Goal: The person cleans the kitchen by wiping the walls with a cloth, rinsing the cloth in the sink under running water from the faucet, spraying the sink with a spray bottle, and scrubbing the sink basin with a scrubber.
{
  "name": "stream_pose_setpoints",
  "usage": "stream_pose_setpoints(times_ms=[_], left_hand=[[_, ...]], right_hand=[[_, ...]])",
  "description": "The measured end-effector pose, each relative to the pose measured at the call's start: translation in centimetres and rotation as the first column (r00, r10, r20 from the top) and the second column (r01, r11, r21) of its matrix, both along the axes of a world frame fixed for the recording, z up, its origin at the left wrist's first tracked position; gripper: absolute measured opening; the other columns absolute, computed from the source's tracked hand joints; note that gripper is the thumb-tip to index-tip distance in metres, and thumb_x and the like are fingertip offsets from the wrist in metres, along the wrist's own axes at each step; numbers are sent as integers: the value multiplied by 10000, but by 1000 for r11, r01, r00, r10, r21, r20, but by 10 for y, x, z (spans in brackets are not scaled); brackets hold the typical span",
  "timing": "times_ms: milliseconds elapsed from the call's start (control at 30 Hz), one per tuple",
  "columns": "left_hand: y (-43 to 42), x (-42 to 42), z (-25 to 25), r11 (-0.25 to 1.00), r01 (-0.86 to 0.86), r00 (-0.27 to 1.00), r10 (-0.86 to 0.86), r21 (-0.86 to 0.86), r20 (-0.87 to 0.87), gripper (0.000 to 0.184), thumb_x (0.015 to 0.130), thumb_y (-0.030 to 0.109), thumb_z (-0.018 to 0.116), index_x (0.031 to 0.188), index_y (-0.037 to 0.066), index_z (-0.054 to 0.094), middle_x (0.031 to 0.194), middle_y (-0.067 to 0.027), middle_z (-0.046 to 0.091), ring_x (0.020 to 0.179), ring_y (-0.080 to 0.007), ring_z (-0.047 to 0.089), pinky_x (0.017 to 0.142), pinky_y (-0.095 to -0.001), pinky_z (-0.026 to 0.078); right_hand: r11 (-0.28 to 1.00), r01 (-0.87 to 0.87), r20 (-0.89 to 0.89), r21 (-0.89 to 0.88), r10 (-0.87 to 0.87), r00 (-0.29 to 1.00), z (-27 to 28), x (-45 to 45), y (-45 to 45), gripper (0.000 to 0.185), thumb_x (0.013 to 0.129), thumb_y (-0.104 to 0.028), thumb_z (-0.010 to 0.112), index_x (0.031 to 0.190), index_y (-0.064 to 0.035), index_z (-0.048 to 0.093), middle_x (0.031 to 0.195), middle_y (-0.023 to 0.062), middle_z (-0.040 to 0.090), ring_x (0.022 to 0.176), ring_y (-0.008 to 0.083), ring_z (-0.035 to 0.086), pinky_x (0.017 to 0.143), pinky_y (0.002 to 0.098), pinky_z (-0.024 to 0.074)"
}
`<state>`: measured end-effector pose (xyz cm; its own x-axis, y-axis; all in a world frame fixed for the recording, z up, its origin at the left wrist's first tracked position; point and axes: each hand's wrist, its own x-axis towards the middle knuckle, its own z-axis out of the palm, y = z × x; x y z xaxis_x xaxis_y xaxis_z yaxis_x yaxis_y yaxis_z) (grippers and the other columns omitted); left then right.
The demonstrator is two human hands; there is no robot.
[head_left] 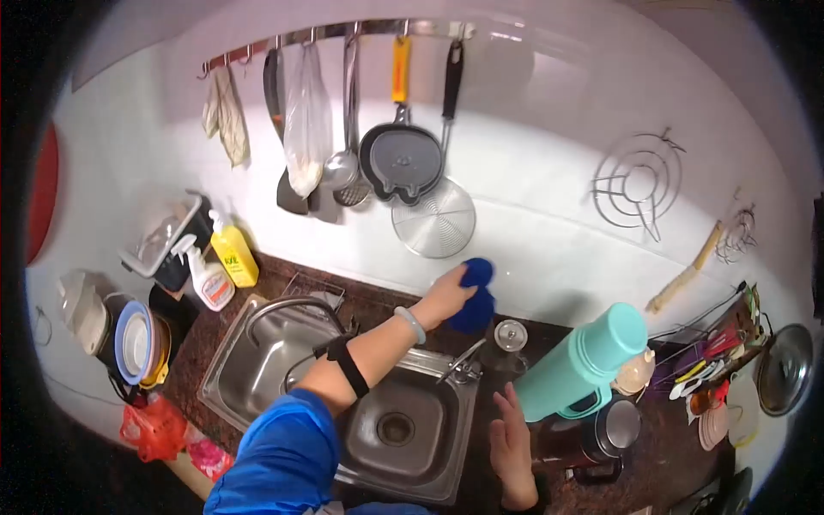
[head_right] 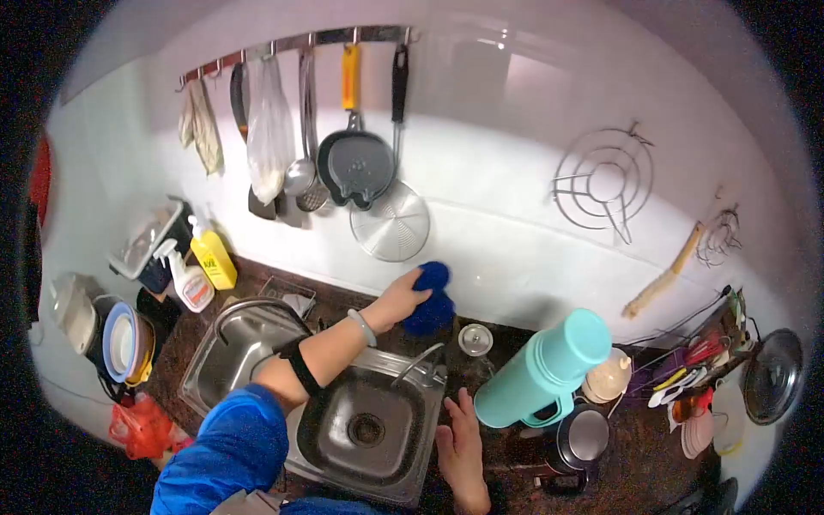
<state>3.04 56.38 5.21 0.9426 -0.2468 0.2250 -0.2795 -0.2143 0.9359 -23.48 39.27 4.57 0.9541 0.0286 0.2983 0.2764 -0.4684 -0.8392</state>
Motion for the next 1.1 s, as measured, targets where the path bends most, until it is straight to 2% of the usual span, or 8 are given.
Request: stream_pose_setpoints(times_ms=[100, 200, 367, 567, 667, 733, 867, 1100], left_hand=[[-36, 0, 125, 985, -170, 690, 128, -12, 712, 305, 753, 14, 585, 1050, -26, 531, 1033, -246, 547, 1024, -420, 507, 881, -464, 421], [-66, 21, 252, 867, -493, 371, 291, -78, 882, 509, 729, -36, 557, 1232, -5, 493, 1344, -274, 386, 1144, -528, 402, 976, -547, 365], [-116, 73, 296, 622, -781, 75, 185, -58, 980, 628, 776, 69, 569, 1370, 249, 474, 1521, -173, 217, 1352, -539, 169, 1009, -718, 226], [-145, 49, 98, 666, -643, 457, -63, 379, 887, 548, 823, 77, 502, 1341, 257, 519, 1517, -108, 259, 1362, -527, 163, 943, -754, 256], [-122, 45, 48, 335, -559, 674, -349, 758, 651, 404, 839, 176, 547, 1228, 248, 626, 1293, -100, 507, 1413, -430, 160, 913, -693, 321], [-102, 54, 33, 539, -650, 343, -422, 536, 839, 313, 850, 181, 524, 1136, 183, 651, 1183, -91, 544, 1322, -405, 335, 938, -578, 352], [-106, 40, 150, 542, -696, 380, -277, 471, 882, 375, 845, 146, 519, 1213, 157, 588, 1101, -159, 534, 1058, -369, 480, 890, -525, 388], [-165, 65, 375, 547, -831, 34, -120, 95, 992, 650, 824, 174, 615, 1424, 297, 395, 1524, -139, 227, 1347, -509, 196, 1033, -679, 250]], right_hand=[[1000, 4, 61, 2, -4, 998, 10, -14, -16, 475, 971, -309, 503, 1298, 34, 485, 1476, 271, 299, 1387, 411, 267, 1110, 455, 255], [987, 120, 76, -111, -112, 991, 25, -30, -33, 397, 886, -82, 473, 1266, 29, 502, 1458, 244, 362, 1334, 381, 384, 1084, 409, 311], [967, 213, 103, -141, -199, 974, 10, -44, -63, 435, 936, -209, 478, 1305, 22, 486, 1416, 249, 414, 1300, 398, 415, 1059, 418, 339], [977, 207, 88, -47, -202, 975, -20, -48, -72, 478, 998, -337, 459, 1301, 31, 496, 1405, 258, 423, 1288, 415, 416, 1049, 430, 344], [979, 205, 69, 15, -206, 976, -21, -60, -76, 463, 997, -319, 464, 1298, 31, 500, 1409, 249, 425, 1287, 405, 423, 1050, 419, 348], [978, 207, 80, 34, -209, 975, -13, -71, -83, 453, 997, -308, 467, 1298, 29, 501, 1410, 244, 427, 1287, 401, 426, 1050, 414, 350], [969, 248, 77, -4, -247, 966, -10, -86, -100, 415, 990, -272, 491, 1272, 31, 523, 1392, 241, 451, 1275, 391, 445, 1043, 407, 360], [958, 281, 83, 55, -285, 955, -19, -74, -106, 399, 980, -255, 510, 1257, 32, 533, 1353, 243, 489, 1265, 386, 459, 1040, 398, 363]])
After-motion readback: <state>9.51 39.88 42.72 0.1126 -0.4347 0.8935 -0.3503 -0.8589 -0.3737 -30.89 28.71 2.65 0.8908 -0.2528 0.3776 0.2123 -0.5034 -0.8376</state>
